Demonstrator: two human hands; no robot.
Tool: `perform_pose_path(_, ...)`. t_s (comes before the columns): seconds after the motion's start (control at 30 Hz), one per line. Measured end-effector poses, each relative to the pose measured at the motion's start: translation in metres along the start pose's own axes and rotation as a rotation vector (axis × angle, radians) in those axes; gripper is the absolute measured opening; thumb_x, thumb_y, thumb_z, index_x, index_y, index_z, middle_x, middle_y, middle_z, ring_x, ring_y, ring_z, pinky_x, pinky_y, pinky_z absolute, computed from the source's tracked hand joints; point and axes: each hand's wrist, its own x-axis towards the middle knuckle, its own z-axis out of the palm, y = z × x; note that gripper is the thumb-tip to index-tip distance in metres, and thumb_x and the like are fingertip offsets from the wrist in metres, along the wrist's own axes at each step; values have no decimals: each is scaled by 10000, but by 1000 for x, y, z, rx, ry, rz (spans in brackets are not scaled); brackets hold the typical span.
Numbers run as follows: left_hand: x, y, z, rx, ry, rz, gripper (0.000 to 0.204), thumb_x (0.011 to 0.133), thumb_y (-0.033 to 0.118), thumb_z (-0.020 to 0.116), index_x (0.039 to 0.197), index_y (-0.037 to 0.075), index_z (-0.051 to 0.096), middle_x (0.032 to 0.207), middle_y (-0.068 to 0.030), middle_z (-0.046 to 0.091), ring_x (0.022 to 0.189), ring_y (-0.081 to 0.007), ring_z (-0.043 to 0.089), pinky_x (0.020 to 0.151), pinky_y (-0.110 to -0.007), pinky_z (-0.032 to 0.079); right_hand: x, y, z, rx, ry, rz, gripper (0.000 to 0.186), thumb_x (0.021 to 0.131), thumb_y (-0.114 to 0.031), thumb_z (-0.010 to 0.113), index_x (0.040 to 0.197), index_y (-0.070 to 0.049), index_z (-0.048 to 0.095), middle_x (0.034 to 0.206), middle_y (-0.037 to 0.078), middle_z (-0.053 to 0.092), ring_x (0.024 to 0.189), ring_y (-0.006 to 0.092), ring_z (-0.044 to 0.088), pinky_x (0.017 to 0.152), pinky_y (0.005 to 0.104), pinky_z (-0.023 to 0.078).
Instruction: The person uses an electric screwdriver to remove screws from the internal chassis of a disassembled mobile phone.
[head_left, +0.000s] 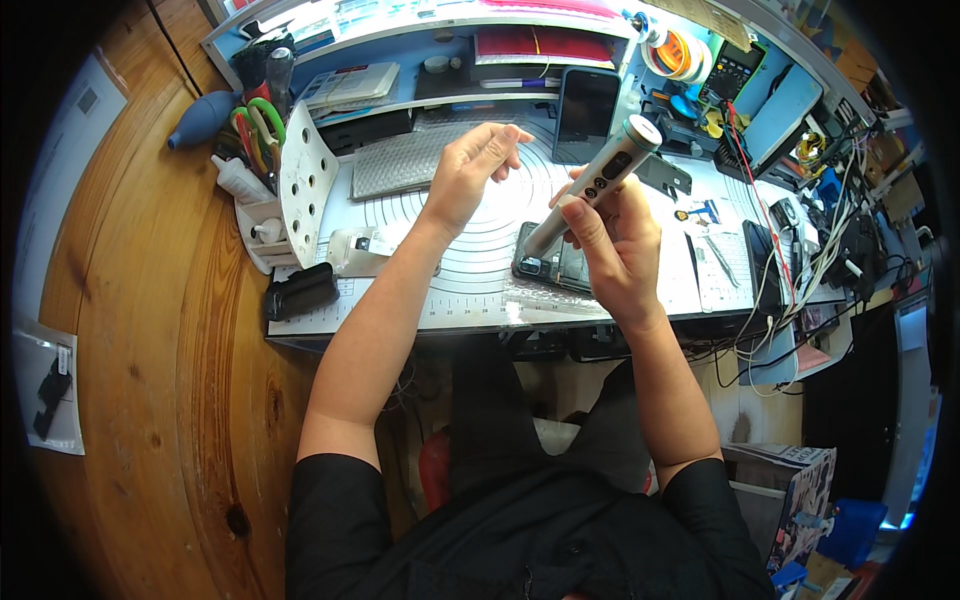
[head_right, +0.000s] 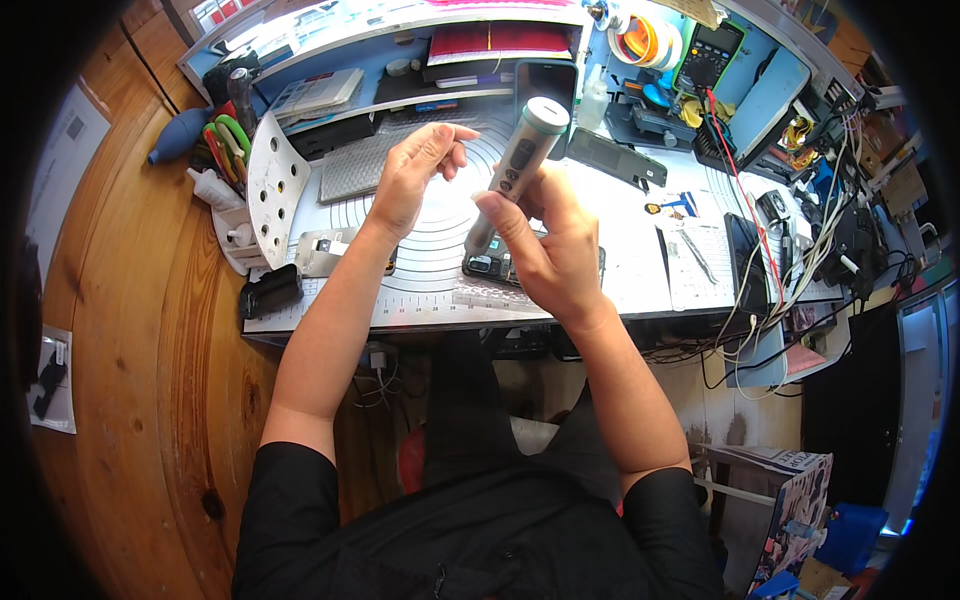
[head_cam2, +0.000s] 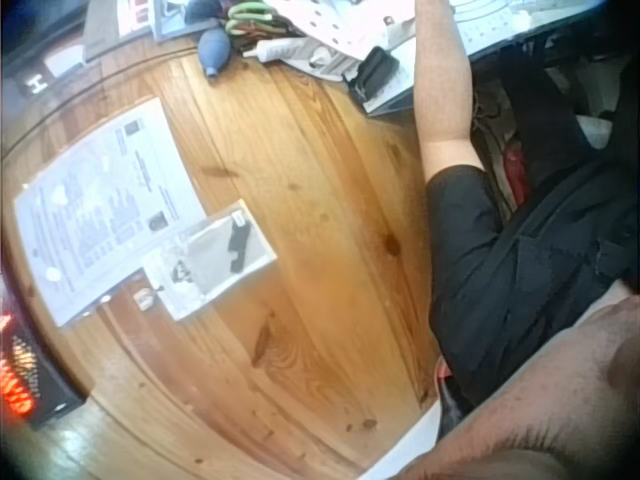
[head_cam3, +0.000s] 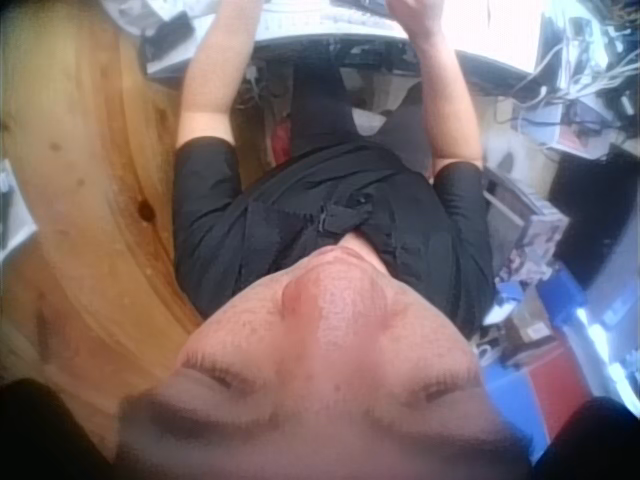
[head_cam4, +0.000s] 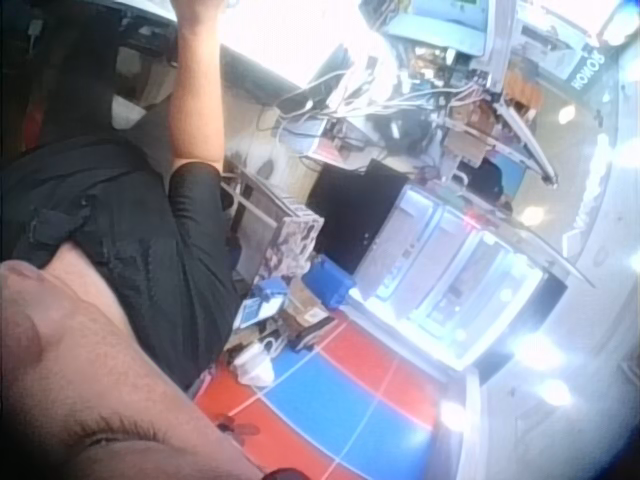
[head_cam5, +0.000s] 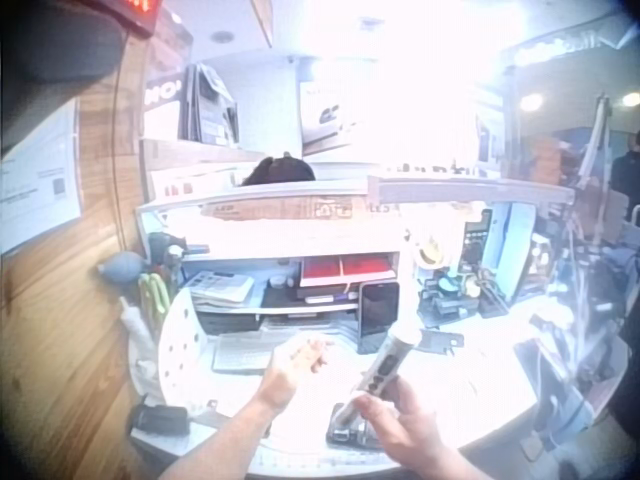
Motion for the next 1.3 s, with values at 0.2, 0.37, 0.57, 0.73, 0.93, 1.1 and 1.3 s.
perform_pose_path(0.2,0,-1,0,6,-2,3,448,1060,397,489,1106,6,701,821,-4,606,764,-79,506,724,-233,421,2,-2,0,-30,-16,-6,241,957,-157,707,1092,14,605,850,75,707,781,118,691,714,278,551)
perform_pose_path(0.37,0,0,0,2,-8,7,449,1060,397,487,1105,5,702,817,-4,603,764,-83,504,725,-232,420,1,-2,1,-48,-29,3,228,953,-137,705,1088,17,605,854,76,709,794,122,694,724,277,550)
perform_pose_path(0.57,0,0,0,4,-10,2,446,1059,394,488,1104,6,702,818,-5,601,762,-83,500,726,-233,419,3,-5,4,-30,-43,-2,238,946,-129,709,1110,18,621,888,90,716,834,141,704,737,292,553)
perform_pose_path(0.73,0,1,-1,-6,-14,-1,436,1059,386,490,1097,5,697,827,-6,603,767,-83,499,730,-232,417,4,-7,6,-68,-76,-1,274,938,-147,720,1145,8,629,893,99,716,832,148,707,729,295,548)
perform_pose_path(0.93,1,-1,2,-37,32,25,443,1034,434,535,1027,34,724,761,7,603,723,-81,491,696,-239,408,6,-11,8,-111,-95,-4,292,933,-159,728,1155,2,629,867,89,710,806,138,697,712,282,538)
perform_pose_path(1.1,1,-3,3,-49,40,16,445,1033,435,534,1030,33,725,756,5,602,723,-83,492,694,-240,407,6,-11,9,-121,-98,-3,317,928,-169,736,1175,-2,629,860,85,706,778,129,680,703,278,530)
perform_pose_path(1.3,0,-4,2,-50,36,9,446,1033,436,534,1034,34,726,756,4,602,725,-84,491,695,-242,409,7,-10,10,-115,-99,-4,321,929,-180,737,1181,-11,632,858,79,705,764,122,671,698,276,527)
